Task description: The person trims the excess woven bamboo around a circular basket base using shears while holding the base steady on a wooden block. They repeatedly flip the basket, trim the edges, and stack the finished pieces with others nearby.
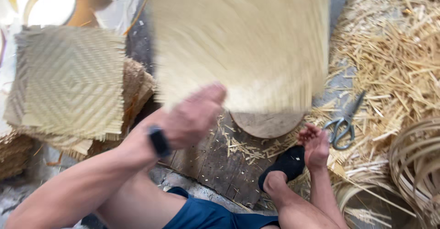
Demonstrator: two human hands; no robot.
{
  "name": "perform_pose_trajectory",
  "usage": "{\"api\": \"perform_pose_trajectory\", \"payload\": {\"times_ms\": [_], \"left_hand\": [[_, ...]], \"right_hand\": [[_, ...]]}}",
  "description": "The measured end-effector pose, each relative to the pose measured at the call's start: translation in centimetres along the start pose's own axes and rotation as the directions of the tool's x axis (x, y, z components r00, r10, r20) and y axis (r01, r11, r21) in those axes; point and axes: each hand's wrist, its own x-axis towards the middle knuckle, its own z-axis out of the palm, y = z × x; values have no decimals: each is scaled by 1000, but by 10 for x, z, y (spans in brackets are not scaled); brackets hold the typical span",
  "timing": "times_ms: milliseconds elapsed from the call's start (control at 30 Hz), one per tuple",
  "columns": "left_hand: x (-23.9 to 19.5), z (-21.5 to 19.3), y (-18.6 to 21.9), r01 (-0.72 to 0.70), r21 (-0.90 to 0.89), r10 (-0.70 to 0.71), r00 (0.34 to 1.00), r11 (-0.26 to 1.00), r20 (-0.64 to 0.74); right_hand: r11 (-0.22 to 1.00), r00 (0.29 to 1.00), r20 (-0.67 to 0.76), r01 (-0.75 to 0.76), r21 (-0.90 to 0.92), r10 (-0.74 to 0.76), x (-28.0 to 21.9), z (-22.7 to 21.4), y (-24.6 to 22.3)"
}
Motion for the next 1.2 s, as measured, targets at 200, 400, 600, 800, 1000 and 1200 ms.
{"api": "perform_pose_trajectory", "payload": {"times_ms": [200,400,600,800,1000,1200], "left_hand": [[-10,171,30,-137,-160,201,834,978,515],[-31,223,-32,765,91,-744,581,637,330],[-38,251,-111,805,-564,-835,176,-183,522],[-45,256,-109,884,-467,-897,188,-23,401],[-4,210,-74,971,-204,-960,171,126,223],[40,195,90,578,-375,-652,751,724,-101]], "right_hand": [[998,990,140,-9,-55,17,42,6,-32],[958,996,-20,80,-277,-89,78,-32,31],[946,985,-44,150,-287,-170,63,-18,19],[34,716,375,486,-873,-588,17,49,-27],[-404,665,669,541,-738,-332,5,104,-27],[43,719,601,653,-756,-350,8,80,-2]]}}
